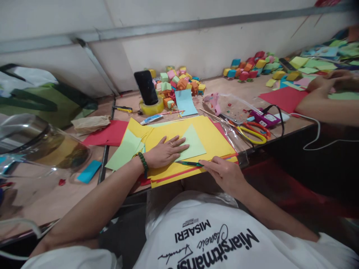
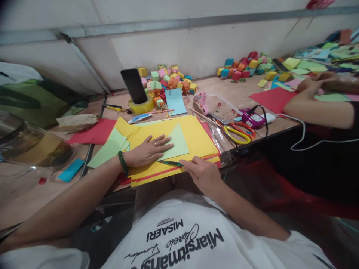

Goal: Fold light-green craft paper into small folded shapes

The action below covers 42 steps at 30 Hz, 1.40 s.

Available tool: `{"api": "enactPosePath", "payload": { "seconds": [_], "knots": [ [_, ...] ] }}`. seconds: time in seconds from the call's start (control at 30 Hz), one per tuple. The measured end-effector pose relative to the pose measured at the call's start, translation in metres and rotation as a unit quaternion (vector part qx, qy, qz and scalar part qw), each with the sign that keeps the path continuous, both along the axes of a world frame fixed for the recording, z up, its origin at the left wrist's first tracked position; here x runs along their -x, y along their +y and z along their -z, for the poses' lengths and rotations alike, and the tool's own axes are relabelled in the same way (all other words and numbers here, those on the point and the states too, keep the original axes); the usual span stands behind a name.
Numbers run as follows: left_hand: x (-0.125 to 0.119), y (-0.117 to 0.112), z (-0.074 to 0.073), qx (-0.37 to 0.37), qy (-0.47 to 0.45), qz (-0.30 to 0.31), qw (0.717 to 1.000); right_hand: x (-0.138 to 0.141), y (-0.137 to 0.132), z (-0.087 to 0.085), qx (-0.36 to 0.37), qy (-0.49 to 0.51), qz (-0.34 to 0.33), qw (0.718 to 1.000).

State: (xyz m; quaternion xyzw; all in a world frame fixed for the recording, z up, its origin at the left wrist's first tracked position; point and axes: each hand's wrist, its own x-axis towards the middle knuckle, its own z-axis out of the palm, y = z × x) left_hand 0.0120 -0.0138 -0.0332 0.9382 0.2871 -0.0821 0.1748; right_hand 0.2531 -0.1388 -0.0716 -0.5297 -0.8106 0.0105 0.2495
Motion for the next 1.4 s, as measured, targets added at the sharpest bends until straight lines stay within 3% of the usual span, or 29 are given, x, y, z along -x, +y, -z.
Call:
{"api": "enactPosePath", "payload": {
  "seconds": [0.37, 0.57, 0.7, 0.87, 1.03, 1.1, 1.17, 1.27, 1.33, 1.4],
  "knots": [
    [-0.003, -0.003, -0.005, 0.011, 0.020, -0.004, 1.000, 0.013, 0.000, -0.006, 0.001, -0.029, -0.012, 1.000],
    [0.000, 0.000, -0.001, 0.010, 0.003, 0.008, 1.000, 0.029, 0.006, -0.010, 0.016, -0.052, -0.012, 0.998],
    [0.002, 0.002, 0.007, 0.004, 0.003, 0.002, 1.000, 0.038, 0.010, -0.004, 0.039, -0.060, -0.011, 0.997],
    [0.002, 0.003, 0.011, 0.001, 0.000, 0.004, 1.000, 0.043, 0.011, 0.007, 0.014, -0.038, -0.024, 0.999],
    [0.002, -0.002, 0.006, 0.009, -0.017, -0.003, 1.000, 0.031, -0.001, 0.009, 0.043, -0.015, -0.082, 0.996],
    [0.001, -0.006, 0.003, 0.006, -0.028, -0.009, 1.000, 0.015, -0.009, 0.003, 0.089, 0.014, -0.138, 0.986],
    [0.001, -0.010, 0.001, -0.010, -0.042, -0.029, 0.999, -0.006, -0.011, -0.006, 0.124, 0.042, -0.148, 0.980],
    [-0.001, -0.016, -0.002, -0.052, -0.069, -0.072, 0.994, -0.039, 0.002, -0.021, 0.055, 0.074, -0.048, 0.995],
    [-0.003, -0.018, -0.004, -0.076, -0.081, -0.092, 0.990, -0.058, 0.021, -0.025, -0.040, 0.067, 0.084, 0.993],
    [-0.003, -0.019, -0.004, -0.091, -0.086, -0.108, 0.986, -0.074, 0.044, -0.022, -0.075, 0.021, 0.195, 0.978]
  ]
}}
